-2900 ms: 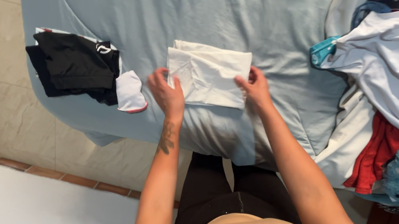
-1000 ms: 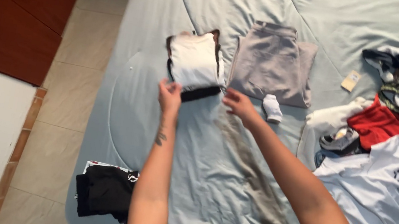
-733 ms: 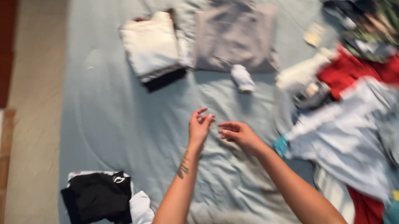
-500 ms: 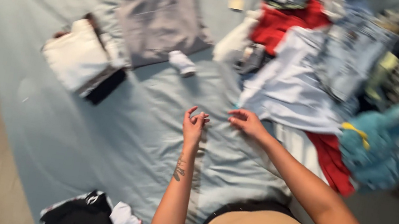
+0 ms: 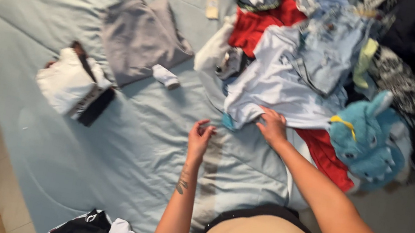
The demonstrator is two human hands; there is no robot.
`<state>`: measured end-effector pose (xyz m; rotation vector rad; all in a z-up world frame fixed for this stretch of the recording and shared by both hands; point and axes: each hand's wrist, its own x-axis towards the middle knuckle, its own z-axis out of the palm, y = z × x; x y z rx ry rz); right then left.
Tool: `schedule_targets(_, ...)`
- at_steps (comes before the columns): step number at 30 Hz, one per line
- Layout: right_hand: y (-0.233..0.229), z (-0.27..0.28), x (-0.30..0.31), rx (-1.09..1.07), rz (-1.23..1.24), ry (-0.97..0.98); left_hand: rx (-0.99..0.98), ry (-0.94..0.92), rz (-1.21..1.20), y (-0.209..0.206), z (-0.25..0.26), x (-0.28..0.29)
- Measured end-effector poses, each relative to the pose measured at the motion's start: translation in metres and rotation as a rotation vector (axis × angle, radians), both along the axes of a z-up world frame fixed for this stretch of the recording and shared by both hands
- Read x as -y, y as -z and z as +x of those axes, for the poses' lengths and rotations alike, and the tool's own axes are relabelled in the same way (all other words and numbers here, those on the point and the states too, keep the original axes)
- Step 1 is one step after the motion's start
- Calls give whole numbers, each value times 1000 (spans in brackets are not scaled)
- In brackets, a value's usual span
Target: The person folds various clothing items on a bed, including underwear, socks, t-shirts, shorts, and a hoodie. Each item is folded and placed in a neat pile on the left side of the bed.
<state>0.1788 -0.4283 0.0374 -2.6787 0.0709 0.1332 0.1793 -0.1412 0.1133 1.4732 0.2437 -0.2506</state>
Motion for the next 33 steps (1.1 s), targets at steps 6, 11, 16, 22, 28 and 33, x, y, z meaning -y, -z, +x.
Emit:
schedule_targets(6,-81,27,13,469,574,197,198,137,272,-10,-14,9)
schedule_targets(11,-263,4,-32,451,539,-184,816,125,344,-156,-26,61)
schedule_targets(16,-360,-45,-54,371,608,-472,981,17,421,-215,-29,49)
schedule_targets(22,-365,-49,-83,424,741,-98,984,177,616,-265,-25,-13)
schedule_targets(28,-322,-27,-104,423,670,-124,1110,-32,870,-353,-41,-76)
schedule_targets(33,-320,-29,-134,416,630,-201,1064,-284,790,-430,-77,-115)
